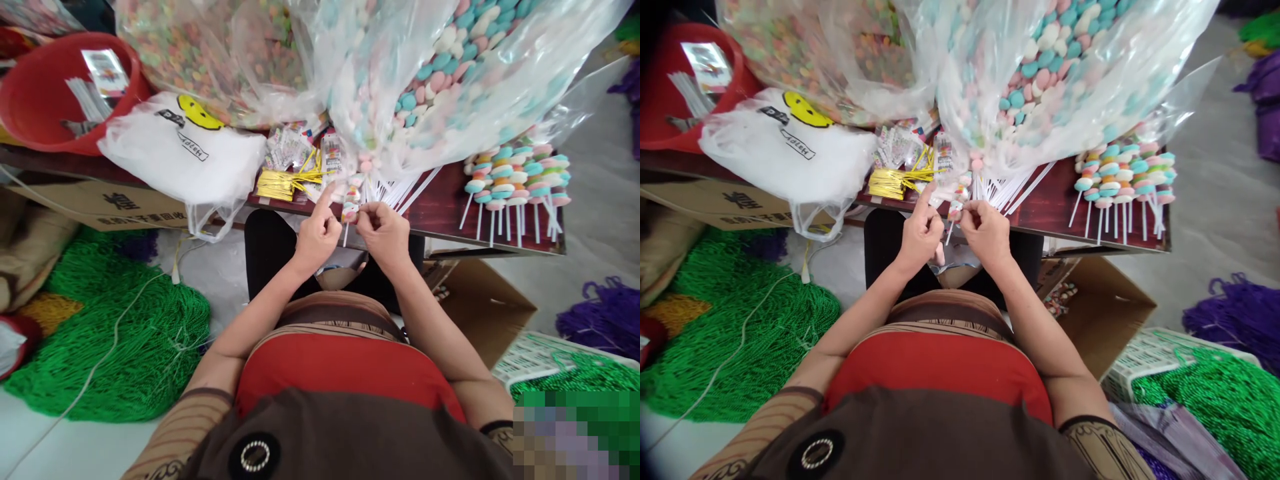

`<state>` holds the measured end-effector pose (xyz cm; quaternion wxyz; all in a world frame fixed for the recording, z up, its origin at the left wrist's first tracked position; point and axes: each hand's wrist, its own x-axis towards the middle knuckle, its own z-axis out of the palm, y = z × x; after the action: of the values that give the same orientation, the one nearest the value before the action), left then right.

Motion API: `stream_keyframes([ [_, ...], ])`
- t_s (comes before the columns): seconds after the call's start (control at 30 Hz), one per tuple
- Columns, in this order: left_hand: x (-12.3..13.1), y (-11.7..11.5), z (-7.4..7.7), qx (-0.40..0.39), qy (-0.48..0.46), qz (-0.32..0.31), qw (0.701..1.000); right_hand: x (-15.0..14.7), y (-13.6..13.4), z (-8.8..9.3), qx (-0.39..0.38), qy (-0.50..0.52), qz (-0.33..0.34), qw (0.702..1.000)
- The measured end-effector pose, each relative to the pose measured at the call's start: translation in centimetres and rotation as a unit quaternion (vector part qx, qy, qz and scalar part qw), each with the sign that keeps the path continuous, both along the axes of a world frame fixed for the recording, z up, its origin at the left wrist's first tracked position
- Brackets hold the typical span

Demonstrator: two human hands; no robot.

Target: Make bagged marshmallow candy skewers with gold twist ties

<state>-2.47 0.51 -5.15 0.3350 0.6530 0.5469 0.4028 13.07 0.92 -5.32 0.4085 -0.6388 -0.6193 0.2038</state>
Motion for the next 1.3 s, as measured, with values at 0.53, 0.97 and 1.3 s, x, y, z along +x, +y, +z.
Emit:
stream_keyframes([
  [0.53, 1.2, 0.9, -1.0, -0.178, -0.169, 0.018, 0.969, -0.1, -3.0, 1.3, -0.210, 0.253, 0.046, 0.943],
  [0.97, 1.2, 0.4, 0.7, -0.007, -0.005, -0.052, 0.999, -1.1, -4.4, 0.3, -0.201, 0.365, 0.052, 0.908],
  [1.3, 1.1, -0.4, 1.0, 0.086, 0.006, -0.056, 0.995, -0.7, -4.2, 1.8, -0.146, 0.330, 0.024, 0.932],
])
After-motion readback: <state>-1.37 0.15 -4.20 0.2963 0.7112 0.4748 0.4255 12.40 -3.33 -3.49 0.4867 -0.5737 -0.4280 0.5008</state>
